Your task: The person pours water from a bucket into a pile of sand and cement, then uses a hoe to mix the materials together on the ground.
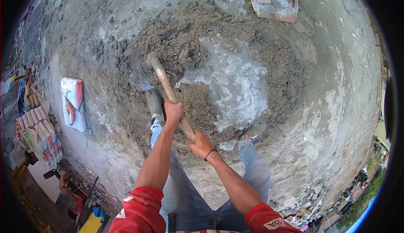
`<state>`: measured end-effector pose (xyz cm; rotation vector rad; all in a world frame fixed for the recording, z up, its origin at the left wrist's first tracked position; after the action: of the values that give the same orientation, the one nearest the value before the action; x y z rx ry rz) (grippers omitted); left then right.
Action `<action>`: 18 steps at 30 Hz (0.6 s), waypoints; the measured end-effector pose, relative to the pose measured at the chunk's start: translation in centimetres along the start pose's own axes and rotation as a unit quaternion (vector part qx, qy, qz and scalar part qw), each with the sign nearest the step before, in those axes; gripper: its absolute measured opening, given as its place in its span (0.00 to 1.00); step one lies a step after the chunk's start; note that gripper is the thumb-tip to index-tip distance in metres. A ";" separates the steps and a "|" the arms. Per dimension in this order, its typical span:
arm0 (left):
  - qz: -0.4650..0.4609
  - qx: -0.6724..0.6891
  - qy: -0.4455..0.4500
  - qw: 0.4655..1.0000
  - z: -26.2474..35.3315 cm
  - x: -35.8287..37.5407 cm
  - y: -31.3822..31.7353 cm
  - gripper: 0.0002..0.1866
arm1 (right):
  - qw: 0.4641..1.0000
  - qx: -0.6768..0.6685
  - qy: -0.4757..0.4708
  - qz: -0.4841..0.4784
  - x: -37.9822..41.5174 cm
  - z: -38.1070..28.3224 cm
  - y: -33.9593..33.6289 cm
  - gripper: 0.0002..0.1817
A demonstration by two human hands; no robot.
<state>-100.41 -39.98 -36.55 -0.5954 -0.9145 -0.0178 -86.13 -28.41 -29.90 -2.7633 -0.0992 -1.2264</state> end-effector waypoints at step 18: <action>0.069 0.256 0.004 0.964 -6.2 6.7 -7.6 0.07 | 0.997 0.047 -0.024 -0.055 11.8 6.2 2.8 0.21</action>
<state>-93.66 -47.89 -30.76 -0.1736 -0.8255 0.3345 -73.39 -30.18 -25.48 -2.7387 -0.3085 -1.1468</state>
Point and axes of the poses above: each hand's wrist, its own x-axis away from the middle knuckle, its own y-axis out of the palm, z = x × y, the point moved 6 cm from there along -x, towards the middle knuckle, and after that the axes turned 13 degrees about -x, right-handed, at the moved point
